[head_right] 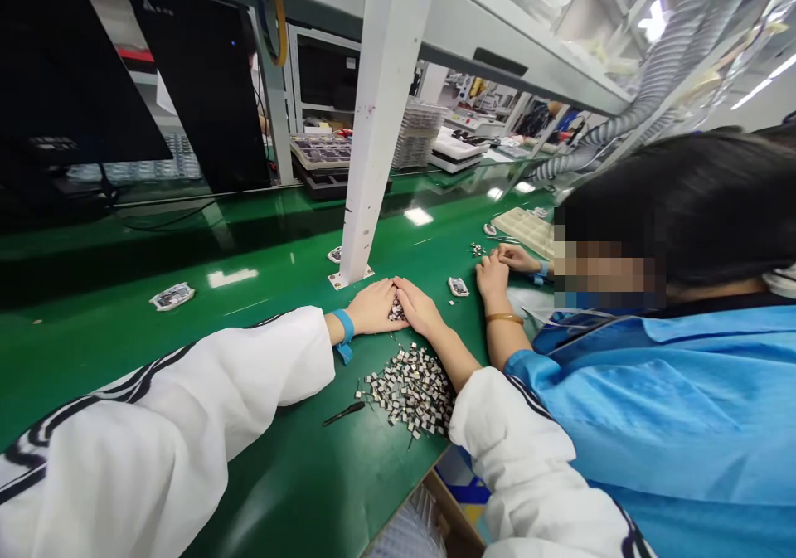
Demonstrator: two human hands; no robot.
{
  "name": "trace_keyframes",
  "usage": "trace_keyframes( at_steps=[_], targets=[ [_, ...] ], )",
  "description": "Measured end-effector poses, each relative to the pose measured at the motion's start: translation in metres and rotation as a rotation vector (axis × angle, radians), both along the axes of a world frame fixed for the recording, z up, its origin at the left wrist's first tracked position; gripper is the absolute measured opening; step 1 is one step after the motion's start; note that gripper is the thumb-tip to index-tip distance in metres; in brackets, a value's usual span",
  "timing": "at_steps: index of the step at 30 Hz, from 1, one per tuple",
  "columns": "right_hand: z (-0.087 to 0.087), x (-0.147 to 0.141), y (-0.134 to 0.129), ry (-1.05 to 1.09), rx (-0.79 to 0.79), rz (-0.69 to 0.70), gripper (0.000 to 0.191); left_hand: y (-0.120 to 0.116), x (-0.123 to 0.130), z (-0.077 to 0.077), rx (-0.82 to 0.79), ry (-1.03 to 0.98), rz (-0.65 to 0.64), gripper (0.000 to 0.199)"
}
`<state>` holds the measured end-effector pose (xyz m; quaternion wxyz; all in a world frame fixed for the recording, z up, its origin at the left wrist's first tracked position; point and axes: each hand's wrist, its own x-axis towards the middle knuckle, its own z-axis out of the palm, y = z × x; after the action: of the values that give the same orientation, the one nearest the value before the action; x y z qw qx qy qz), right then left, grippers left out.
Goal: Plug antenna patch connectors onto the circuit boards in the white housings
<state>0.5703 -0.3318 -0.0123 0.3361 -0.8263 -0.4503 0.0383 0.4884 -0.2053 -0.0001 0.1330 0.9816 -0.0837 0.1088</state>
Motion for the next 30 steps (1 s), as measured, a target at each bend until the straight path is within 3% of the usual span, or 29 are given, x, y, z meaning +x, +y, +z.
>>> trace_keyframes(
  at_steps=[11,19,30],
  targets=[
    [0.001,-0.036,0.048,0.008,0.017,0.095,0.05,0.033,-0.053,0.007,0.023,0.011,0.105,0.075],
    [-0.004,-0.062,0.075,0.042,-0.014,-0.111,0.033,0.048,-0.086,0.009,0.027,0.055,0.14,0.071],
    [0.013,-0.129,0.106,0.199,0.019,-0.27,0.034,0.072,-0.13,0.015,0.041,0.183,0.18,0.073]
  ],
)
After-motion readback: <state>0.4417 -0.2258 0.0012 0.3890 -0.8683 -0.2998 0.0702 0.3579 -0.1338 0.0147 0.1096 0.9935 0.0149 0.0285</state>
